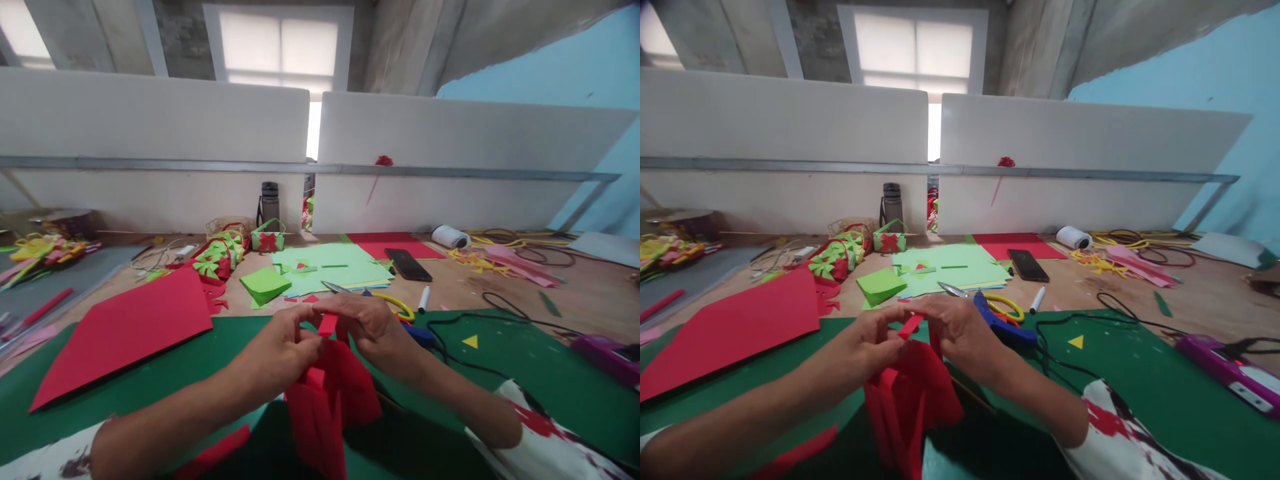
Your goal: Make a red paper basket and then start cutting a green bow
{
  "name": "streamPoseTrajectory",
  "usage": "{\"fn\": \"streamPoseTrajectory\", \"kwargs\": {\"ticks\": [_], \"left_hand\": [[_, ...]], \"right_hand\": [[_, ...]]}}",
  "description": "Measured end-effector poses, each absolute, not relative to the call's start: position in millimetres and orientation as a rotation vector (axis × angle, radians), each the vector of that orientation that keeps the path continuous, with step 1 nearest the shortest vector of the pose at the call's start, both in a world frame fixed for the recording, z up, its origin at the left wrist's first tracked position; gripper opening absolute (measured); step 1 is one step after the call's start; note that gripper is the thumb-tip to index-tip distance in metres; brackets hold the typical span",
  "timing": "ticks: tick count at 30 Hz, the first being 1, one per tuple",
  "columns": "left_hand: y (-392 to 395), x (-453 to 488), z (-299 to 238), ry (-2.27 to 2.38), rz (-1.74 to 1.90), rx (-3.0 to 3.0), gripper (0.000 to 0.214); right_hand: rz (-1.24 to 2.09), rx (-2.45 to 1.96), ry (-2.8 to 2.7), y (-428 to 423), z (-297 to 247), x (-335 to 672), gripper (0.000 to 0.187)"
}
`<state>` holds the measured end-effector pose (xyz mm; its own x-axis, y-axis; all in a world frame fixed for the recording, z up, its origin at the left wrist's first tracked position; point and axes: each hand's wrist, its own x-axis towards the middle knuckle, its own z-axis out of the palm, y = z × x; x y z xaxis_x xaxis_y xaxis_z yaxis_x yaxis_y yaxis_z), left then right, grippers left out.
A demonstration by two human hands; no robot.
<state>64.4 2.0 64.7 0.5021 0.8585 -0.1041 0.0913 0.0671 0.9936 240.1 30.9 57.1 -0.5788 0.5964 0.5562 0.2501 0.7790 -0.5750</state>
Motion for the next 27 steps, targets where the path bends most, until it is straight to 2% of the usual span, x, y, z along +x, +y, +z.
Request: {"fn": "streamPoseTrajectory", "kwargs": {"ticks": [6, 14, 19, 23, 27], "left_hand": [[0, 67, 60, 0.874, 0.725, 1.282, 0.019], [0, 68, 58, 0.792, 0.752, 1.217, 0.024], [-1, 73, 58, 0.821, 0.819, 1.217, 0.028], [-2, 75, 60, 0.855, 0.827, 1.124, 0.027], [-2, 74, 59, 0.875, 0.846, 1.062, 0.026]], "right_hand": [[0.433, -0.618, -2.195, 34, 49, 247, 0.025], [0.021, -0.554, -2.205, 35, 48, 246, 0.023], [-0.101, -0.586, -2.243, 33, 46, 244, 0.023], [-0.053, -0.664, -2.265, 28, 49, 242, 0.027], [0.14, -0.955, -2.063, 13, 61, 248, 0.033]]}}
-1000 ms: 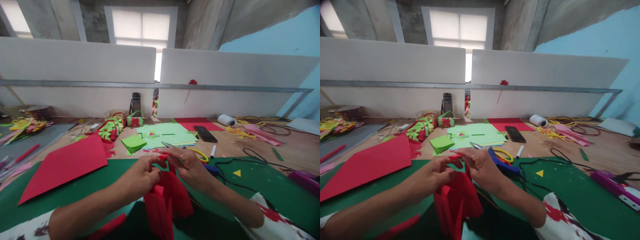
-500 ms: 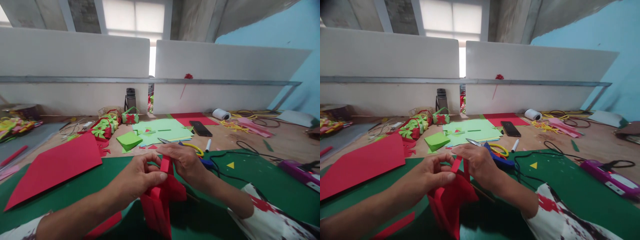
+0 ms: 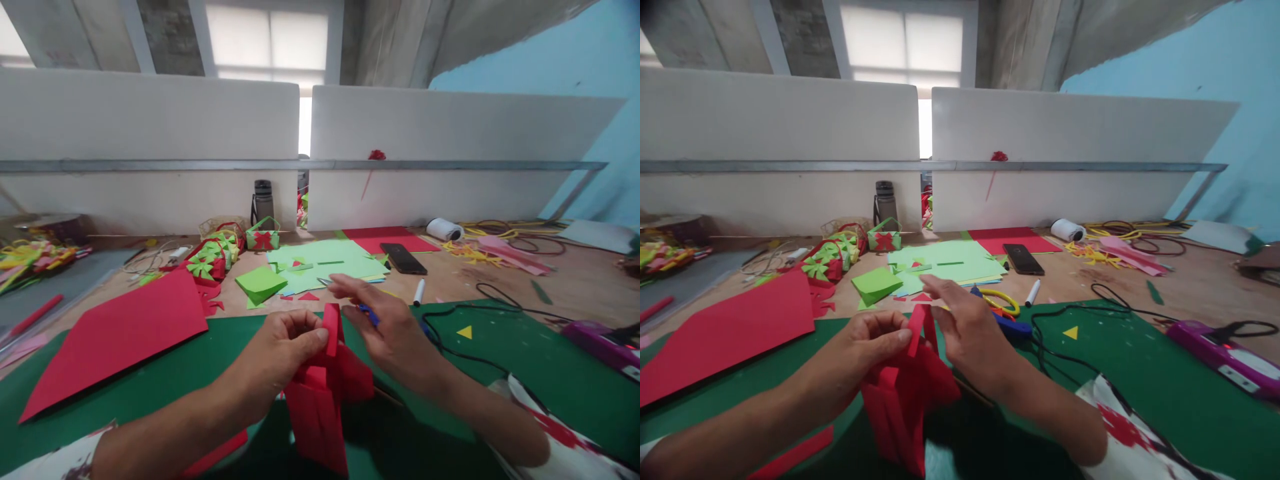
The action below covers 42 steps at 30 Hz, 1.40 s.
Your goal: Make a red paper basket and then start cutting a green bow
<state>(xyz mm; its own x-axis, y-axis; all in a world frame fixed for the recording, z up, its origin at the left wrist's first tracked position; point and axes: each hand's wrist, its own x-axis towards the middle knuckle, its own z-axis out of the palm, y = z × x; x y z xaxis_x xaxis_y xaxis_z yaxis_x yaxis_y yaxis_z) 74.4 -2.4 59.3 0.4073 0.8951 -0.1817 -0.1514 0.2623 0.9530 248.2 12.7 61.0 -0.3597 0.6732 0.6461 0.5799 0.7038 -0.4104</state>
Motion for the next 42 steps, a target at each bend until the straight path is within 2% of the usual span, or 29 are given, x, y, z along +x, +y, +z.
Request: {"fn": "streamPoseTrajectory", "kwargs": {"ticks": [4, 7, 10, 13, 16, 23, 29, 36, 42], "left_hand": [[-2, 73, 58, 0.869, 0.87, 1.076, 0.025], [1, 72, 56, 0.854, 0.883, 1.078, 0.022], [3, 71, 54, 0.837, 0.896, 1.026, 0.021], [5, 71, 52, 0.843, 0.908, 0.942, 0.022], [7, 70, 52, 0.879, 0.925, 0.909, 0.024], [16, 66, 59, 0.988, 0.925, 1.04, 0.022], [22, 58, 58, 0.869, 0.904, 1.102, 0.016], [18, 61, 55, 0.896, 0.953, 0.997, 0.022], [15, 64, 52, 1.013, 0.979, 1.063, 0.022]], "right_hand": [[0.197, -1.115, -1.872, -9, 65, 258, 0.01], [0.35, -1.24, -1.975, -20, 59, 259, 0.014], [0.646, -1.324, -1.997, -21, 51, 252, 0.012], [0.883, -1.254, -1.94, -16, 47, 246, 0.009], [0.984, -1.186, -1.899, -12, 46, 243, 0.017], [1.043, -1.146, -1.895, -10, 46, 242, 0.017], [1.036, -1.147, -1.912, -10, 45, 242, 0.018], [0.932, -1.227, -1.927, -9, 41, 242, 0.019], [0.972, -1.235, -1.928, -8, 40, 243, 0.019]]}}
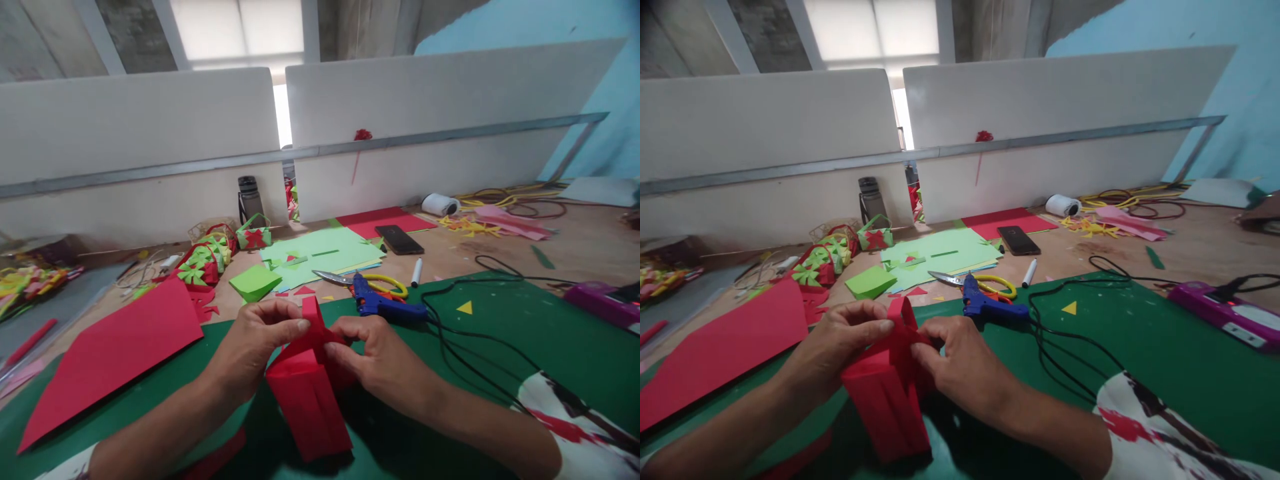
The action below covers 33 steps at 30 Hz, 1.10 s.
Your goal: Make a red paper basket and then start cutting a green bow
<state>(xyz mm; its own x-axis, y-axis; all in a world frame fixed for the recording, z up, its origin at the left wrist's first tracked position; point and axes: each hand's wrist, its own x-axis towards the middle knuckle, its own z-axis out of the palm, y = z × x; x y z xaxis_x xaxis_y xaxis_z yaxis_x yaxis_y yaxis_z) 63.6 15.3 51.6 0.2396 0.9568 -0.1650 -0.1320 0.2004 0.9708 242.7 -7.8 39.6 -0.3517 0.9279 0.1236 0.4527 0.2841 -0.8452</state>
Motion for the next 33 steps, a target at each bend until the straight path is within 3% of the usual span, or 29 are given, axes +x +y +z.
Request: {"fn": "streamPoseTrajectory", "kwargs": {"ticks": [23, 28, 33], "left_hand": [[16, 66, 49, 1.109, 1.014, 1.14, 0.021], [15, 66, 50, 1.107, 1.031, 1.149, 0.018], [15, 67, 49, 1.084, 1.028, 1.149, 0.017]], "right_hand": [[0.971, -1.214, -1.868, -8, 42, 238, 0.017], [0.902, -1.222, -1.805, -6, 43, 230, 0.009], [0.783, -1.243, -1.805, -3, 40, 225, 0.016]]}}
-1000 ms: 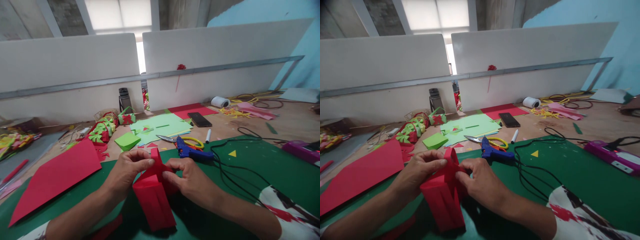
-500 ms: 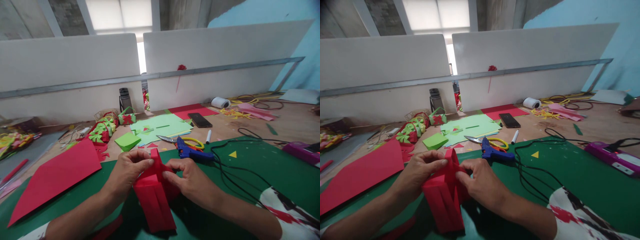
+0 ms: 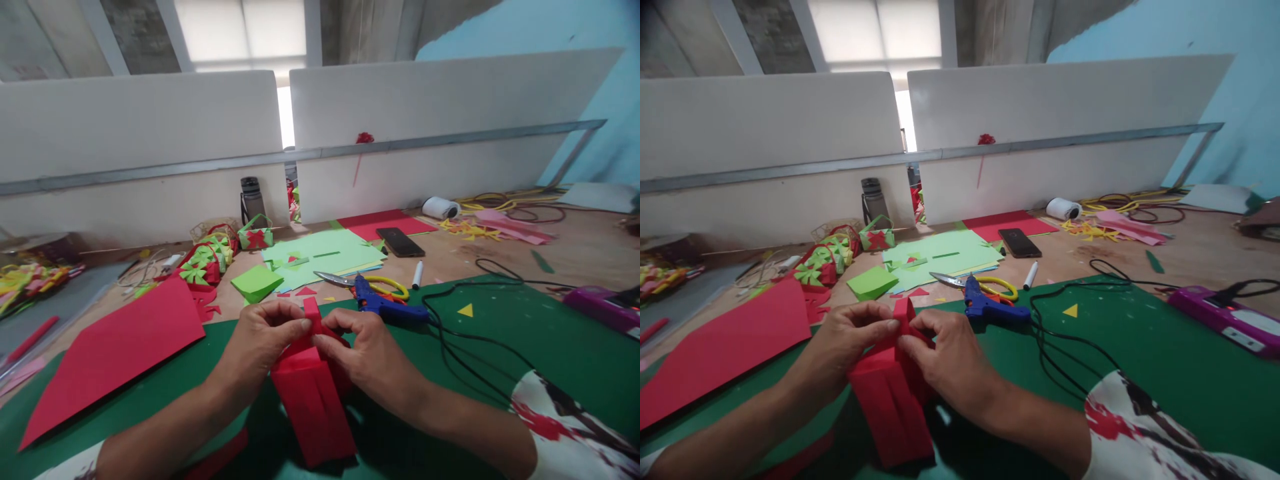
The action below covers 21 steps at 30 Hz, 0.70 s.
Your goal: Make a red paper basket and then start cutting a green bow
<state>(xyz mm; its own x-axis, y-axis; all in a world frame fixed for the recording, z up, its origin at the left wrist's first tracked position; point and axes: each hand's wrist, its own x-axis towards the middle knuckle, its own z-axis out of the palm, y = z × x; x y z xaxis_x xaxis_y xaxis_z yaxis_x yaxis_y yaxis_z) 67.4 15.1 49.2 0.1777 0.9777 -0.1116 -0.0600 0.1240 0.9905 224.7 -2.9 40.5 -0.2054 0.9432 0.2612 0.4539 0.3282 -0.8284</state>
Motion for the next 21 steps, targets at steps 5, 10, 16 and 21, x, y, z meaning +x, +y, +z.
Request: {"fn": "streamPoseTrajectory", "kwargs": {"ticks": [5, 10, 16, 21], "left_hand": [[14.7, 66.7, 47.1, 1.078, 1.052, 1.167, 0.016], [14.3, 66.4, 46.6, 1.07, 1.043, 1.16, 0.017], [14.4, 67.2, 45.9, 1.062, 1.045, 1.164, 0.015], [15.4, 66.7, 43.1, 1.007, 1.015, 1.114, 0.018]], "right_hand": [[0.731, -1.262, -1.841, -2.4, 38.6, 223.9, 0.022], [0.733, -1.269, -1.846, -3.3, 38.7, 224.4, 0.022], [0.726, -1.278, -1.857, -1.4, 39.9, 225.1, 0.022], [0.767, -1.295, -1.853, -0.4, 41.7, 225.7, 0.025]]}}
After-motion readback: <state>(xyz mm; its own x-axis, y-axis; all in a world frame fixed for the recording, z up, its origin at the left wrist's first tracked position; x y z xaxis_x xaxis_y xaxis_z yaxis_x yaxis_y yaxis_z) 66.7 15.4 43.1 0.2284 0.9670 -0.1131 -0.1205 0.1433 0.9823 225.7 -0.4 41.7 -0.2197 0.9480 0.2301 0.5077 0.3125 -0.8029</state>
